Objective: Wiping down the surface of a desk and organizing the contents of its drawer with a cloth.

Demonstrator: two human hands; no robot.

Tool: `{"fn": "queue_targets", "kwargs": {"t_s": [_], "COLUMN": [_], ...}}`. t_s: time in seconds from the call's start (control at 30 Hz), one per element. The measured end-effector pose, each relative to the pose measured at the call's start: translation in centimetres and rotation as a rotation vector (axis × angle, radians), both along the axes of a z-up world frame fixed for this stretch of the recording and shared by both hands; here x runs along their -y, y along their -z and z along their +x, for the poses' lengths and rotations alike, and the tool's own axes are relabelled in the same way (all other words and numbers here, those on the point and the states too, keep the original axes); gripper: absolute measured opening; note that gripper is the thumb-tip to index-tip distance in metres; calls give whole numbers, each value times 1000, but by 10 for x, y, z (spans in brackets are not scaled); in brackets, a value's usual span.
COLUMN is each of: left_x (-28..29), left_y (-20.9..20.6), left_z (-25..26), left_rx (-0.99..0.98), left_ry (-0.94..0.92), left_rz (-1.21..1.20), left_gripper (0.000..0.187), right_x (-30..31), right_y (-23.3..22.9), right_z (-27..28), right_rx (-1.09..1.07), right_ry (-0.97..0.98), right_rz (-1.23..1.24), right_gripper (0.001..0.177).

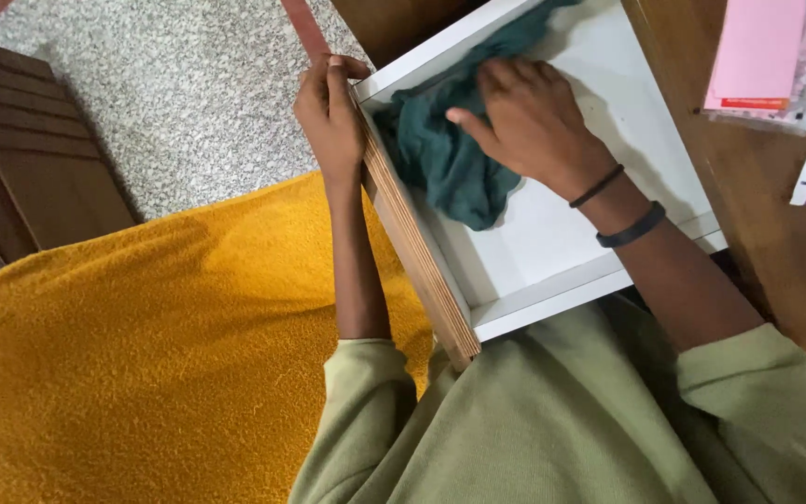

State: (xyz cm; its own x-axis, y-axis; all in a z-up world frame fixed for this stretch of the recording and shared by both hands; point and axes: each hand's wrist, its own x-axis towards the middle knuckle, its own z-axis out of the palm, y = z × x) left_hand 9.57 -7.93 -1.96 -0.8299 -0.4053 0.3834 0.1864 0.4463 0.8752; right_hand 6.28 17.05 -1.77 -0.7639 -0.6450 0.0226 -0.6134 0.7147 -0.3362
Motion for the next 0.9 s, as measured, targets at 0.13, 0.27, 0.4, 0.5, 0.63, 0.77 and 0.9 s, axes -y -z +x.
{"fn": "queue_targets", "kwargs": {"t_s": [0.13,0.27,0.4,0.5,0.63,0.77,0.9], "left_x": [2,4,8,4,8,16,18], "left_y": [3,9,11,8,6,17,29], "left_z": [-3,-3,-2,-1,-3,-5,-8], "left_rx": [52,52,37,60,88,72,46], "left_ry": [-9,-7,-4,-2,7,26,6], "left_rz": [16,17,29,52,85,39,71], "left_gripper": [34,34,35,36,37,35,34], "right_x": [23,62,67,59,30,-4,-28], "right_y": [64,6,58,41,5,-15,-34], "right_z": [3,38,53,55,91,130,131], "right_rx": [-527,-52,-194,89,364,623,914], "right_ry": [19,-182,-273,-327,-368,-413,-421], "right_rz": [74,225,-313,-398,-118,2,42], "right_gripper": [85,68,45,17,20,27,29]}}
